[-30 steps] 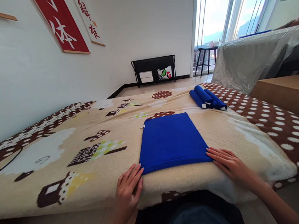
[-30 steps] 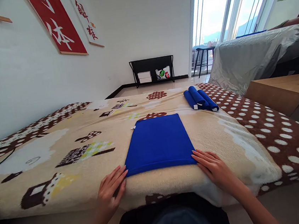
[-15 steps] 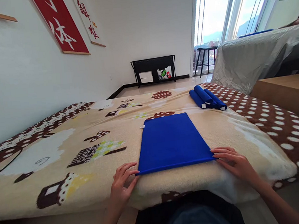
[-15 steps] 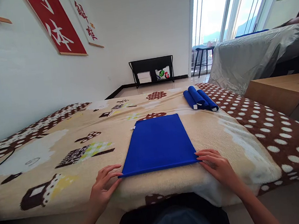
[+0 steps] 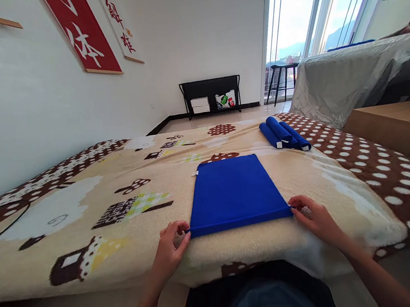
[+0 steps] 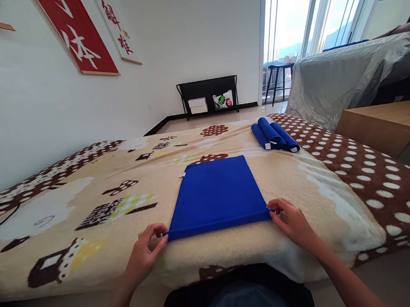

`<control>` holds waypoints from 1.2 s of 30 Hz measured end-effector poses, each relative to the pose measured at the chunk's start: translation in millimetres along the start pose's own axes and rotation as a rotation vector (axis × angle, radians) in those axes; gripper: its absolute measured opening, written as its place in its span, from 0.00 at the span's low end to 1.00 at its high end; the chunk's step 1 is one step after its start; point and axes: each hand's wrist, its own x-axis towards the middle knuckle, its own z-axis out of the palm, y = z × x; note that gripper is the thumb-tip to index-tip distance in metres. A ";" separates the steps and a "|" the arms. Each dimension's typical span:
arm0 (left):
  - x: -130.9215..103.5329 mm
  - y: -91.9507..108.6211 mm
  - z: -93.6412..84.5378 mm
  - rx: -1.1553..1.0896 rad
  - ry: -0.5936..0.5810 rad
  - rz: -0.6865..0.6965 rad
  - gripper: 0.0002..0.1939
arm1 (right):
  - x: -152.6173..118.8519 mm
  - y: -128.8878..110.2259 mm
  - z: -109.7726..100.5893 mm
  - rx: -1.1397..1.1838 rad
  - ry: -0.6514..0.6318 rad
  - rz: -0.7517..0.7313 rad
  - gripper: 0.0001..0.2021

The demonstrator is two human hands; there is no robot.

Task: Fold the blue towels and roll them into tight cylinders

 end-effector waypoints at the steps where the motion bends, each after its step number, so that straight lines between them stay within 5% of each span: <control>1: 1.5 2.1 3.7 0.019 -0.007 -0.025 0.09 | 2.4 -1.4 3.4 -0.025 -0.002 0.001 0.09; 6: 5.4 17.7 24.5 0.249 0.150 -0.074 0.09 | 12.0 -9.4 15.3 -0.311 0.093 -0.064 0.05; 12: 4.5 61.0 52.9 0.512 0.360 0.076 0.12 | 12.1 -35.1 33.5 -0.460 0.304 -0.226 0.05; 17: 3.9 104.4 91.2 0.460 0.387 0.184 0.09 | 14.9 -80.2 72.9 -0.346 0.268 -0.351 0.06; 21: 8.6 110.6 107.5 0.387 0.337 0.283 0.08 | 18.2 -98.9 95.1 -0.269 0.241 -0.426 0.05; 26: 8.1 85.7 94.9 0.298 0.252 0.365 0.09 | 14.7 -85.8 86.6 -0.235 0.137 -0.537 0.10; 36: -17.5 11.9 21.3 0.387 0.095 0.458 0.20 | -2.1 -10.6 12.1 -0.286 -0.082 -0.476 0.20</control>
